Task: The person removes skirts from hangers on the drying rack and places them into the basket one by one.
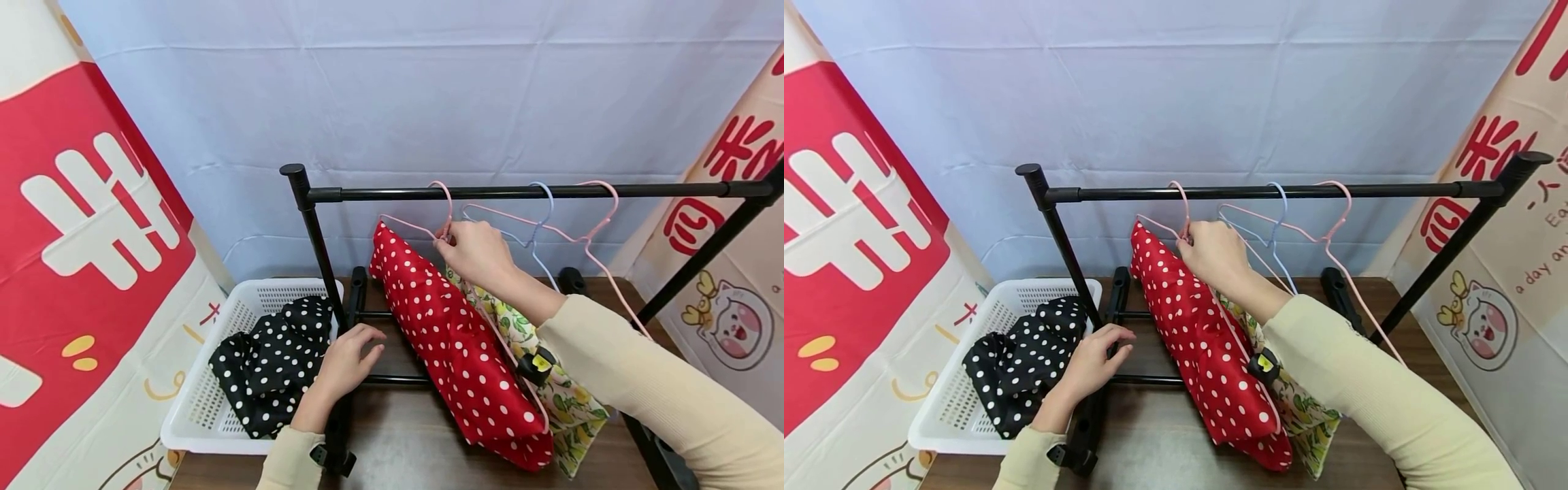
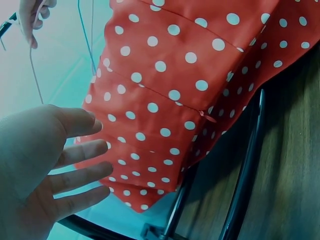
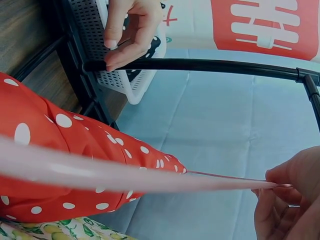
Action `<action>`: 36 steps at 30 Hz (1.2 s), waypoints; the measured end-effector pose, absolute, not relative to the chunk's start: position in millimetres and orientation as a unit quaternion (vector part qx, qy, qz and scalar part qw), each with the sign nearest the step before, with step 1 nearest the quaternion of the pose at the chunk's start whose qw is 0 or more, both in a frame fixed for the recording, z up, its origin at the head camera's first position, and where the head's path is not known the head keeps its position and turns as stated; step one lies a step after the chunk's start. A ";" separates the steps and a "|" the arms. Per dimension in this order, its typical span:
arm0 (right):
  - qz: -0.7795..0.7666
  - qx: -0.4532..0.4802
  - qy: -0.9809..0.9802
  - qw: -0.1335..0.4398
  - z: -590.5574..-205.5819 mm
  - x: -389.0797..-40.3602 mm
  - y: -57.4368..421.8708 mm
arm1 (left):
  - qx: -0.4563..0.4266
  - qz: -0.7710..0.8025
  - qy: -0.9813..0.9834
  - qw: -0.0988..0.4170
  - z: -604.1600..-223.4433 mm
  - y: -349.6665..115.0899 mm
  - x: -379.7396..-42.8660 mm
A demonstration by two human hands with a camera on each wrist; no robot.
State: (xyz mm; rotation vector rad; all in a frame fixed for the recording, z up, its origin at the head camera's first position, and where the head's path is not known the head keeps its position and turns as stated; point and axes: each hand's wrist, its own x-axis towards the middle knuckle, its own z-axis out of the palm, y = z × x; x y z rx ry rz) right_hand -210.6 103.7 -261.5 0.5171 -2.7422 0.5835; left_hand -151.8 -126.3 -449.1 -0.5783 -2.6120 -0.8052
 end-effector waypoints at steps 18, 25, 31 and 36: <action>0.205 0.192 -0.946 0.164 -247.4 -204.1 108.1 | -0.147 -0.324 -0.918 0.175 -459.2 -112.2 -149.7; 0.214 0.198 -0.940 0.176 -243.8 -200.9 108.0 | -0.093 -0.374 -0.908 0.163 -468.0 -100.9 -150.2; 0.216 0.209 -0.936 0.184 -242.9 -198.0 106.8 | -0.053 -0.446 -0.884 0.129 -477.1 -90.9 -149.1; 0.217 0.212 -0.934 0.191 -241.7 -194.7 104.4 | -0.021 -0.521 -0.849 0.085 -484.7 -83.6 -149.9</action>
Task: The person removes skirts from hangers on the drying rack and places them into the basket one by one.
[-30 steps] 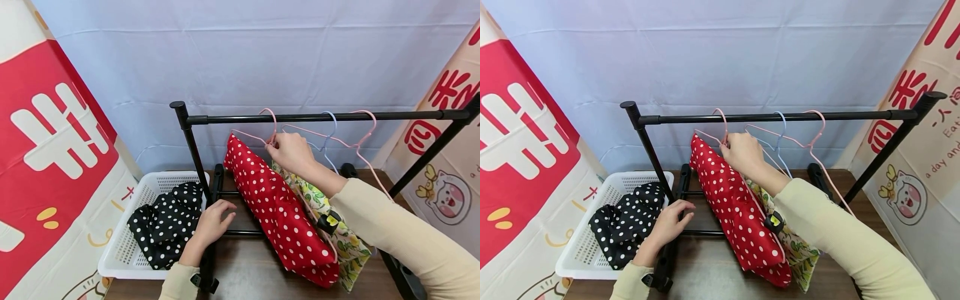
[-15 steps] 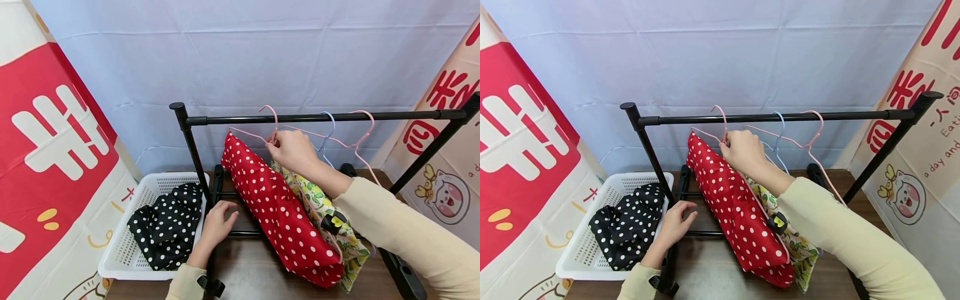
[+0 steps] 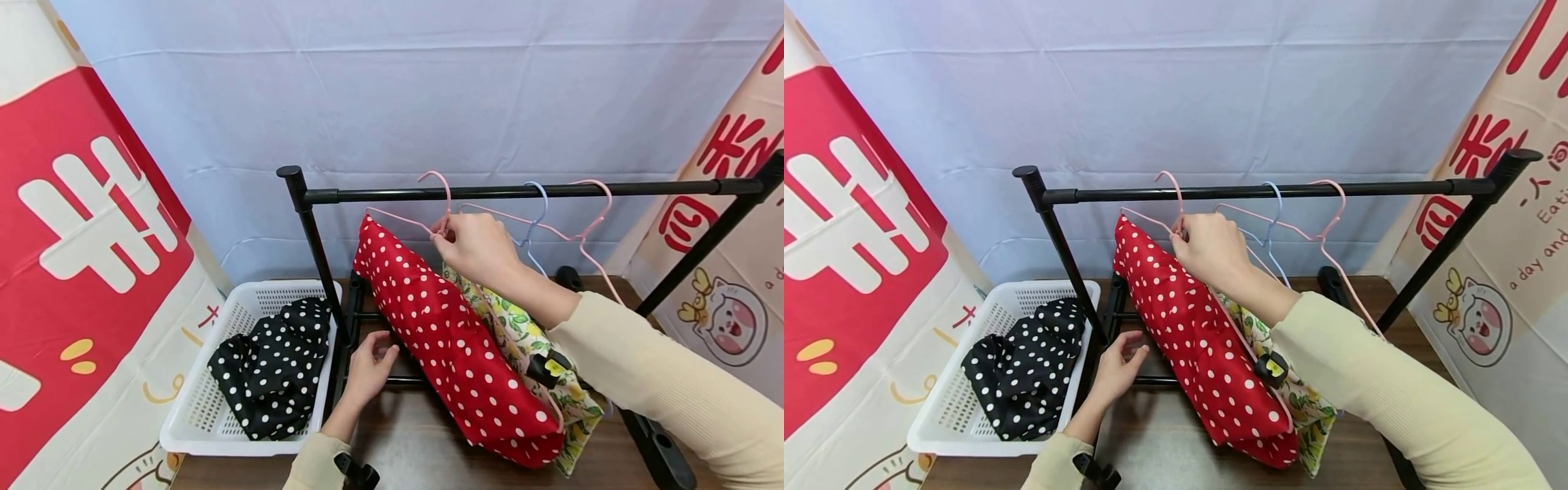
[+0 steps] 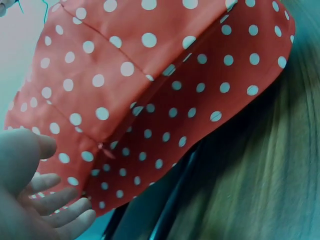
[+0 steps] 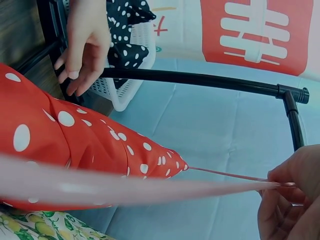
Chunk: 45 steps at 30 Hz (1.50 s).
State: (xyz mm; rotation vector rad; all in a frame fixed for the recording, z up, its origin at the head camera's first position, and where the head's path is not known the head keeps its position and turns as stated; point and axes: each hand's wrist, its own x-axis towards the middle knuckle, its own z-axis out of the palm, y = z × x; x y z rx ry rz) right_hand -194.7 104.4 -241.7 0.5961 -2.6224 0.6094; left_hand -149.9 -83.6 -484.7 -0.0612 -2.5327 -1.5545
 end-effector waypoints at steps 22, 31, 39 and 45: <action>0.232 0.222 -0.926 0.201 -242.5 -188.8 102.5 | 0.069 -0.791 -0.590 -0.146 -502.7 -63.9 -148.4; 0.238 0.225 -0.922 0.208 -245.6 -192.1 106.4 | 0.078 -0.783 -0.603 -0.133 -497.1 -64.9 -145.8; 0.228 0.222 -0.926 0.202 -249.4 -195.5 109.8 | 0.104 -0.786 -0.598 -0.121 -482.5 -75.6 -137.6; 0.228 0.218 -0.929 0.192 -252.6 -197.0 112.5 | 0.106 -0.787 -0.600 -0.094 -484.6 -83.2 -133.8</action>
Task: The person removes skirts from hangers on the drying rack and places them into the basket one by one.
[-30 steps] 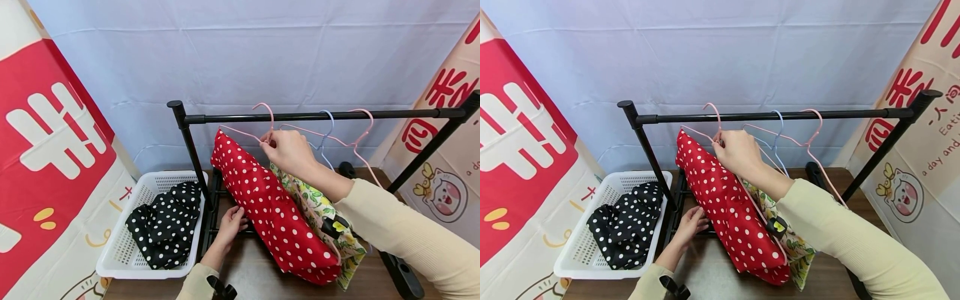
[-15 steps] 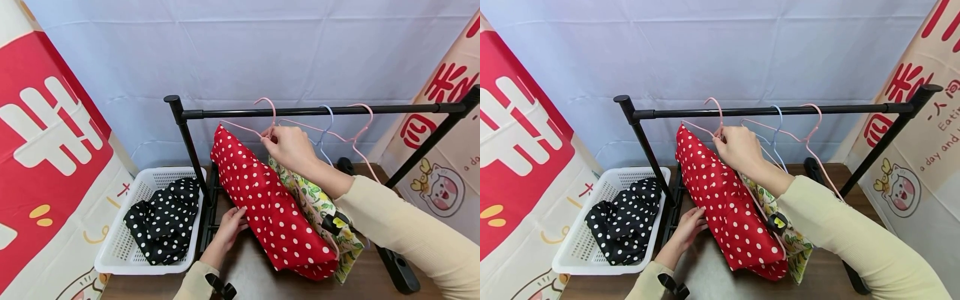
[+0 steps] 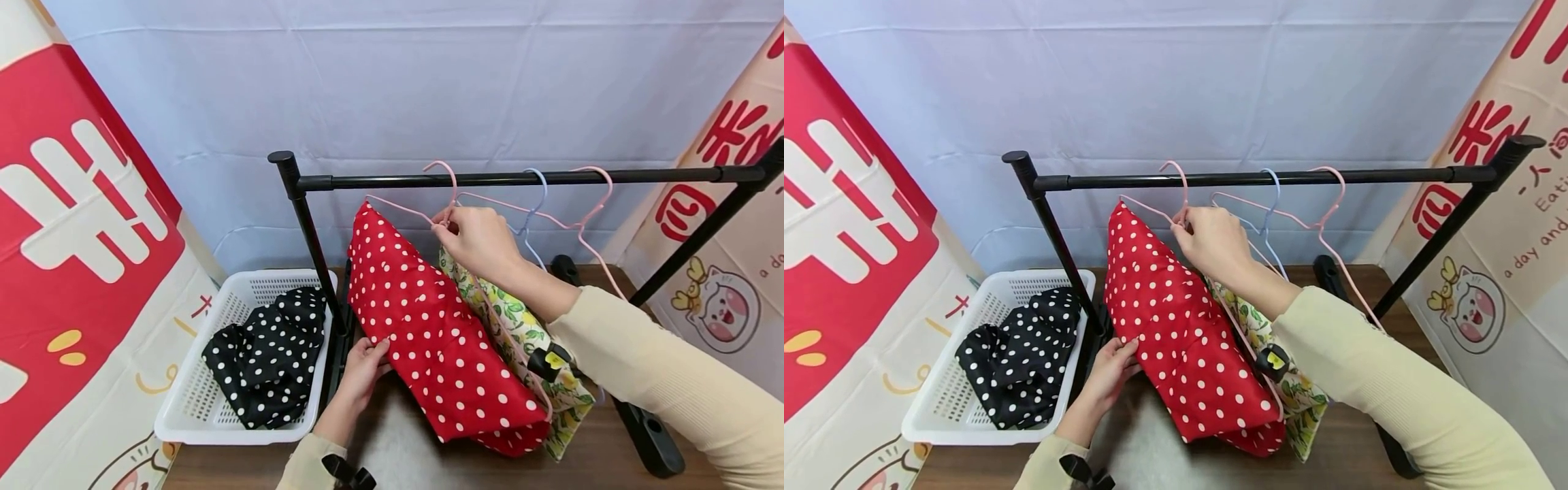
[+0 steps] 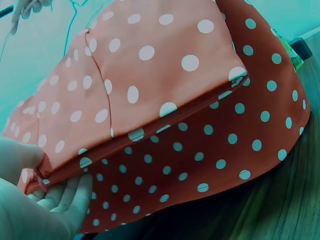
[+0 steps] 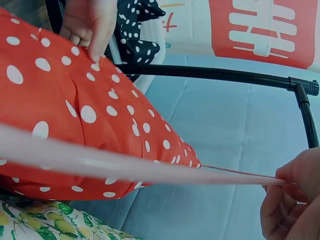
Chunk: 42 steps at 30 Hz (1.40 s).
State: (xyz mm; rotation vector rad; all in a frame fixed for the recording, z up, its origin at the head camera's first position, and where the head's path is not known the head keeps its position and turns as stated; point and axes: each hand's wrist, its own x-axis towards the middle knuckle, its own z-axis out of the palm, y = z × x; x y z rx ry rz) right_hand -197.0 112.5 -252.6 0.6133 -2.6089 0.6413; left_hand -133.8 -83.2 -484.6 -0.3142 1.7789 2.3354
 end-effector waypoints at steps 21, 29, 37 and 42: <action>0.230 0.221 -0.932 0.173 -252.7 -196.6 113.5 | -0.058 0.745 0.663 0.043 -439.0 -112.7 -117.9; 0.224 0.227 -0.931 0.179 -253.3 -195.8 115.4 | -0.055 0.722 0.690 0.013 -417.7 -118.4 -116.2; 0.219 0.223 -0.935 0.169 -254.1 -197.0 116.7 | -0.052 0.707 0.706 0.000 -400.5 -121.0 -114.1; 0.217 0.220 -0.936 0.169 -253.8 -196.9 117.1 | -0.043 0.710 0.703 -0.001 -392.7 -122.7 -114.7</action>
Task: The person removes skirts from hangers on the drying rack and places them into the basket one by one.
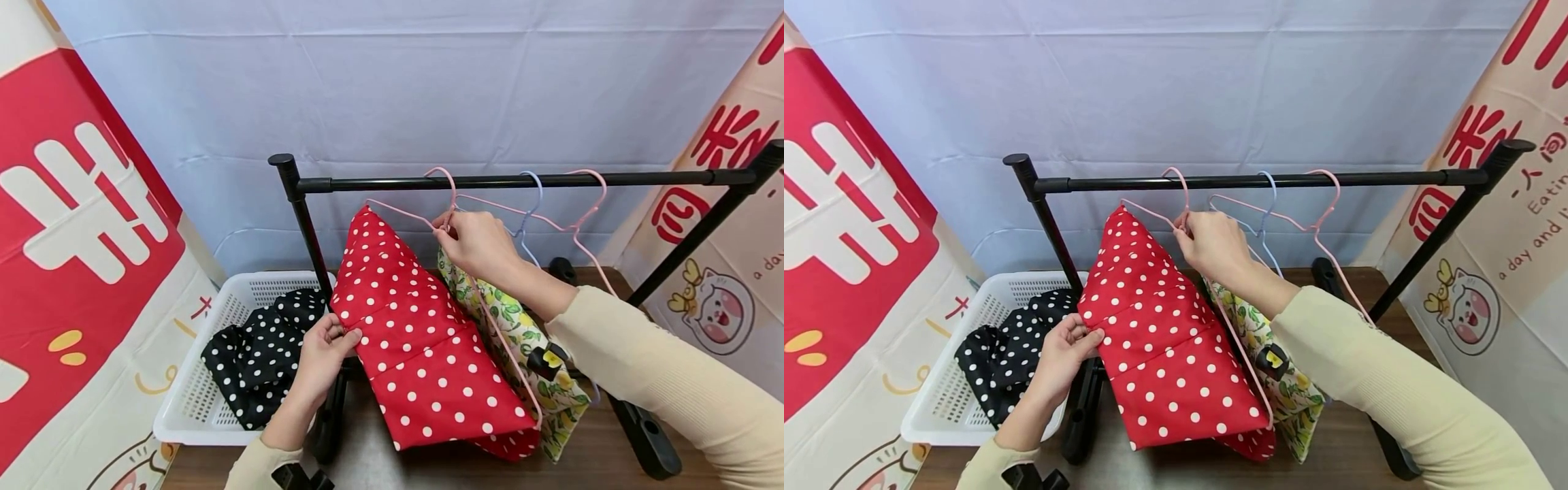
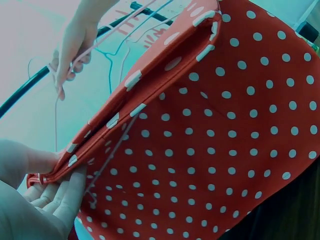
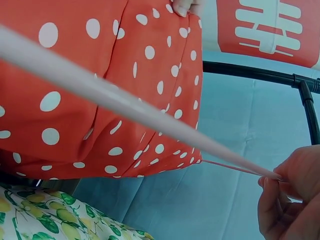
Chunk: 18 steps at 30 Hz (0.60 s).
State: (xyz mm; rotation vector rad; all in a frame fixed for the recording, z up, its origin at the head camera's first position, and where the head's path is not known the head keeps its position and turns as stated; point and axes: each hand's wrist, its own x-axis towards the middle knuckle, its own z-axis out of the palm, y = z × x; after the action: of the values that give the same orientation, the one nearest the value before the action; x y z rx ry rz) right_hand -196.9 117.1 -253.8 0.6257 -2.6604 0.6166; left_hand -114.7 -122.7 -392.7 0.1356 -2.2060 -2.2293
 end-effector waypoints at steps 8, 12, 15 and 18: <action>0.218 0.223 -0.936 0.166 -253.8 -197.7 118.8 | 0.029 -0.710 -0.704 0.004 -382.6 -127.7 -118.0; 0.223 0.228 -0.933 0.168 -251.6 -198.5 119.3 | 0.009 -0.711 -0.703 0.006 -372.7 -131.4 -117.8; 0.222 0.230 -0.931 0.173 -249.5 -199.1 119.4 | -0.005 -0.711 -0.703 0.011 -364.2 -133.4 -116.9; 0.220 0.227 -0.932 0.178 -247.9 -199.3 119.9 | -0.019 -0.710 -0.704 0.016 -356.9 -135.6 -116.3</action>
State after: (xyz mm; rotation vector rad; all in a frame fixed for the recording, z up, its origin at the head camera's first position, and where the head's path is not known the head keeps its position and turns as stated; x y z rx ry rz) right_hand -199.3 119.9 -247.9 0.6428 -2.6359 0.6228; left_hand -116.3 -135.6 -356.9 -0.0599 -2.1891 -2.2089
